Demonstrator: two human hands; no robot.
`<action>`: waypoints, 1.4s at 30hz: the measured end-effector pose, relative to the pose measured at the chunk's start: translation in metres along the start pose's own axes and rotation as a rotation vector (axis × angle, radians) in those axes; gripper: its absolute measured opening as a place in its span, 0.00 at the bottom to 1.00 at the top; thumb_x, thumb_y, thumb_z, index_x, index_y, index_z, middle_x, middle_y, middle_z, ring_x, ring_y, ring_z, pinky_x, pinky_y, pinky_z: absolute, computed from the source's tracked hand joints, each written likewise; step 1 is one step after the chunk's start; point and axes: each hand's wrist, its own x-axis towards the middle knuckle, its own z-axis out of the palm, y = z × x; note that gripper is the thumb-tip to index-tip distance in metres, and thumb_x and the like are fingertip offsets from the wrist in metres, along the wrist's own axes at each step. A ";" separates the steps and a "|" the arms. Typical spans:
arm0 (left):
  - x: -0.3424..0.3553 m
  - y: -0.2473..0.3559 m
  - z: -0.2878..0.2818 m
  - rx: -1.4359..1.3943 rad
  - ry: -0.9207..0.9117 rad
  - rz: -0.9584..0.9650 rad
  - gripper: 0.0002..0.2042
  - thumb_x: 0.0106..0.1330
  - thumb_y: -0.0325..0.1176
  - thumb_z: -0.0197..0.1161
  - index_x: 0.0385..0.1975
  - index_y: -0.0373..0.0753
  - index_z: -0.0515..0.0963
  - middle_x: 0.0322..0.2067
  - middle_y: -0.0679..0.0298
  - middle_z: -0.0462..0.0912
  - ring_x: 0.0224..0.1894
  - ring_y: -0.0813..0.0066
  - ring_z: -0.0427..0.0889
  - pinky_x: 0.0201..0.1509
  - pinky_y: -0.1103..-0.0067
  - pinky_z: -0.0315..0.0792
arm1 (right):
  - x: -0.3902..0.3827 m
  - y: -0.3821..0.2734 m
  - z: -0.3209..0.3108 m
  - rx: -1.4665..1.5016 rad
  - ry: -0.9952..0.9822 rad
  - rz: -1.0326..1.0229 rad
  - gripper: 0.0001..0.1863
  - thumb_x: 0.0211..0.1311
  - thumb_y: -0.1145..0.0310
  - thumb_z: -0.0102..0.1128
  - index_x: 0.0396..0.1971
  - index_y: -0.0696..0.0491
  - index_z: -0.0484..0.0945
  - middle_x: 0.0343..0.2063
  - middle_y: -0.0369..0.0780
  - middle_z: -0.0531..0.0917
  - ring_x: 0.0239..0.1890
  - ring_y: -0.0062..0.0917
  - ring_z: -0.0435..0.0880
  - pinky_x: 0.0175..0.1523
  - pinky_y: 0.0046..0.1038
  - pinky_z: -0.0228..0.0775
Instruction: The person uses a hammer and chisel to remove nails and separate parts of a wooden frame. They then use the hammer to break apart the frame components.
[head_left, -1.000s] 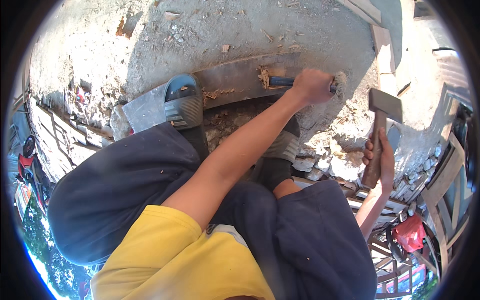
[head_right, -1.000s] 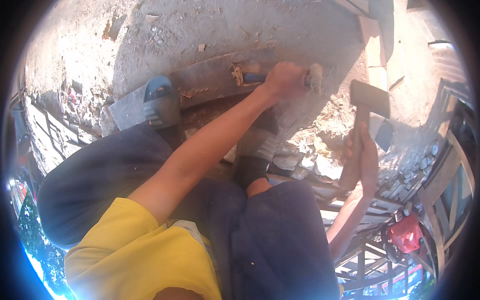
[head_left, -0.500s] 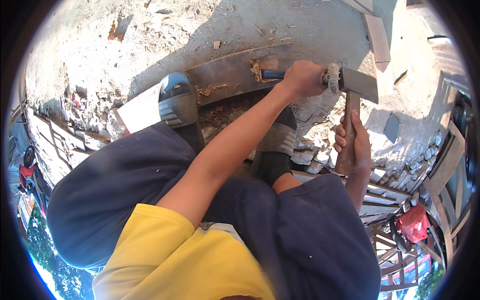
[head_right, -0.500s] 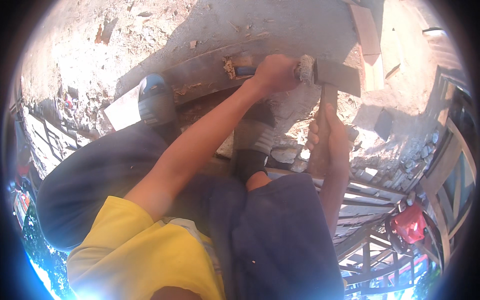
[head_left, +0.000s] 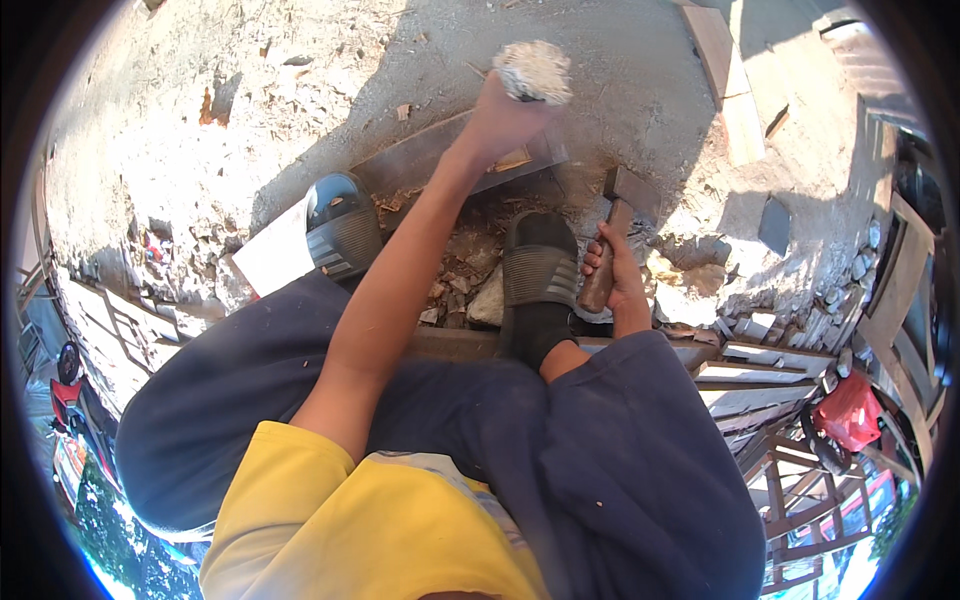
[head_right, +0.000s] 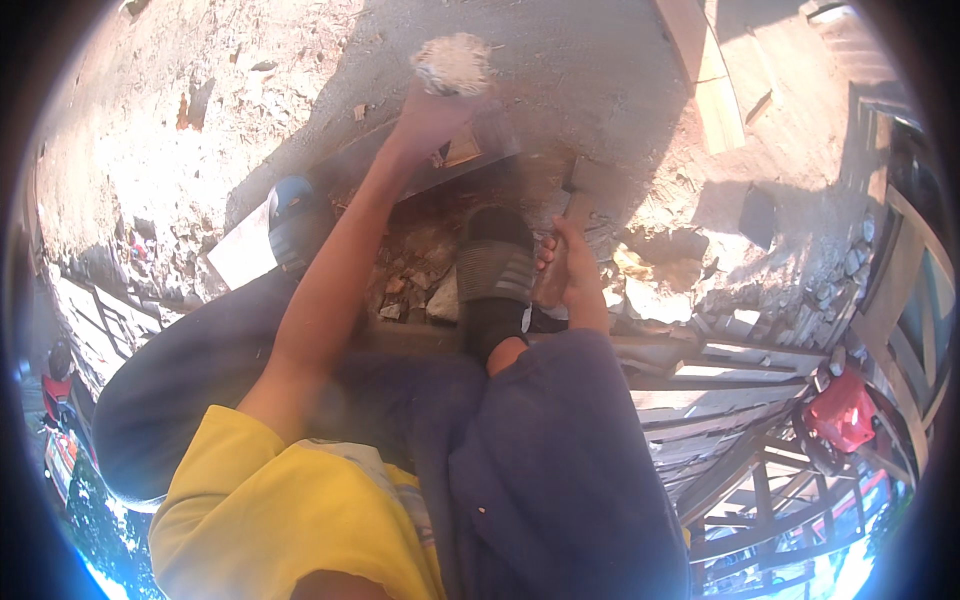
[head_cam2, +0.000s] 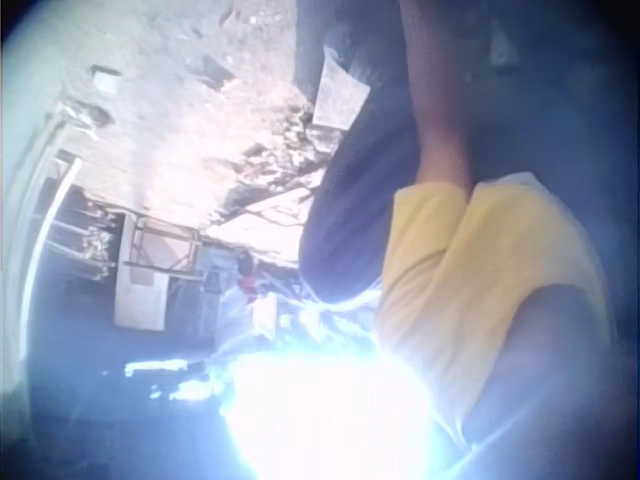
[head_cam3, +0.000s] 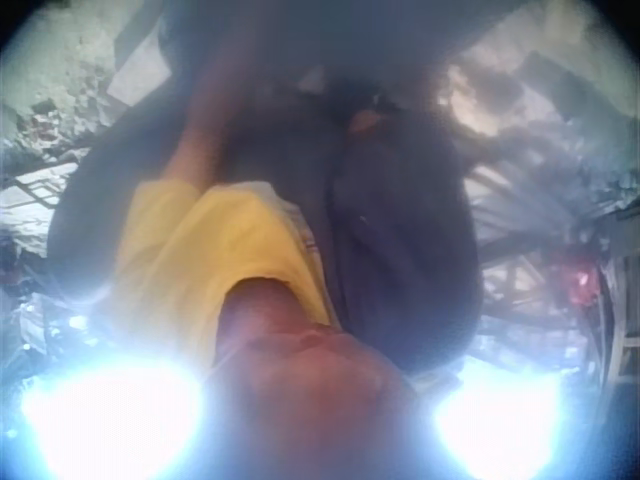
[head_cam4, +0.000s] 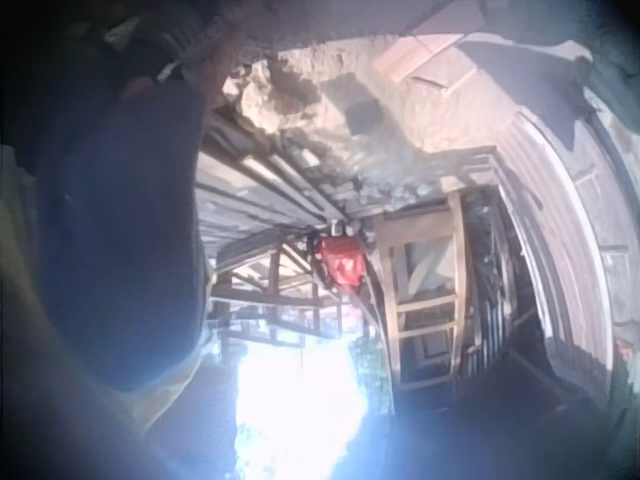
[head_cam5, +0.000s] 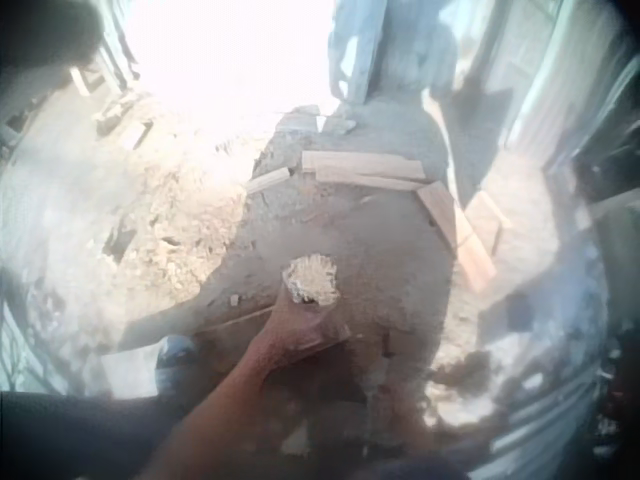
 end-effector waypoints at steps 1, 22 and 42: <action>0.000 0.010 -0.005 0.015 -0.018 -0.094 0.10 0.55 0.30 0.67 0.33 0.35 0.76 0.21 0.68 0.79 0.24 0.74 0.78 0.32 0.76 0.73 | 0.000 0.004 -0.001 0.008 0.016 -0.005 0.12 0.57 0.61 0.62 0.30 0.48 0.67 0.17 0.33 0.69 0.17 0.19 0.69 0.24 0.24 0.64; 0.008 0.025 -0.054 -0.488 0.126 -0.363 0.15 0.60 0.33 0.58 0.14 0.45 0.60 0.10 0.73 0.56 0.14 0.79 0.57 0.20 0.78 0.54 | 0.004 0.014 0.003 0.009 0.022 -0.077 0.16 0.56 0.61 0.63 0.36 0.52 0.68 0.19 0.35 0.73 0.19 0.20 0.73 0.23 0.24 0.69; 0.004 0.030 -0.028 -0.095 0.072 -0.197 0.05 0.57 0.28 0.64 0.23 0.35 0.75 0.17 0.66 0.75 0.20 0.78 0.75 0.26 0.80 0.68 | 0.005 0.016 0.006 0.037 0.049 -0.108 0.14 0.56 0.58 0.64 0.27 0.50 0.69 0.19 0.35 0.74 0.18 0.20 0.73 0.23 0.23 0.69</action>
